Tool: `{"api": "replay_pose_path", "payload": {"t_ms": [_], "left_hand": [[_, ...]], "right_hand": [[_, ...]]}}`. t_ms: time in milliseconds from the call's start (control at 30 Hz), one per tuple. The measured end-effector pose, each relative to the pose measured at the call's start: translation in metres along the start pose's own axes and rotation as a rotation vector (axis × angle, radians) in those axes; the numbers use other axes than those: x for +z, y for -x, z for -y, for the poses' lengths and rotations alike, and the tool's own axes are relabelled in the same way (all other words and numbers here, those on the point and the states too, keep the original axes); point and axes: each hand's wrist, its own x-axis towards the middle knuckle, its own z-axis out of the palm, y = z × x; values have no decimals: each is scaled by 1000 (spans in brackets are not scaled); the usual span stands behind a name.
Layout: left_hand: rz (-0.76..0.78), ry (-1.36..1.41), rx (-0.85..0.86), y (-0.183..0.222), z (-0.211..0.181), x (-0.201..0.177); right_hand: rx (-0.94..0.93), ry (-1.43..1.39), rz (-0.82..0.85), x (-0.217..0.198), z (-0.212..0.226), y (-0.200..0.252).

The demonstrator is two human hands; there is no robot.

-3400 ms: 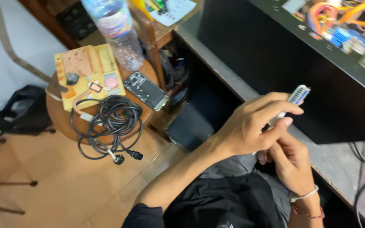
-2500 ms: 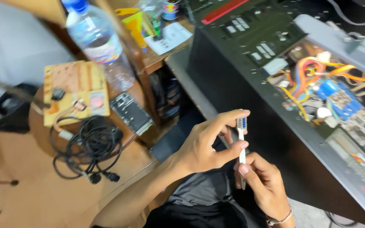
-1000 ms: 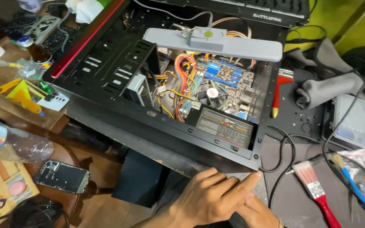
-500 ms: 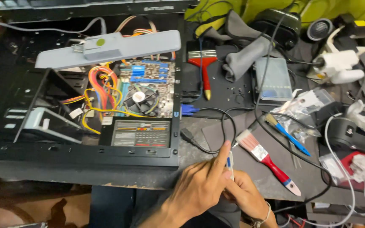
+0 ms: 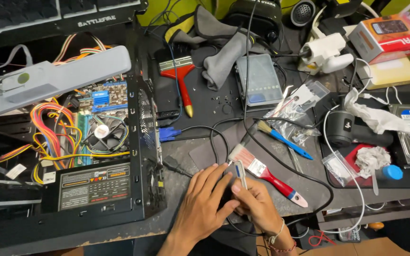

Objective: Cleaning an electronic component with a brush and plugging a power connector into a motherboard.

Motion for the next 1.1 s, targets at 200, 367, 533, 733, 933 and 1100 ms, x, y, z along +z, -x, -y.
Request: {"api": "replay_pose_path", "payload": {"t_ms": [200,367,533,733,933,1100], "left_hand": [[-8,-23,-6,-4,1,1],[-9,-29,-12,-7,0,-1],[25,-15,-30,-10,-1,-2],[-32,-13,-45,-15,0,2],[-21,-158,-100,-23,-3,7],[34,-189,-118,-21,0,10]], "right_hand": [[-55,-296,127,4,8,-2],[-6,-335,75,2,5,-3],[5,-303,51,3,10,-3],[-10,-362,57,2,8,-5],[33,-400,-61,1,10,-5],[12,-418,46,2,14,-6]]}}
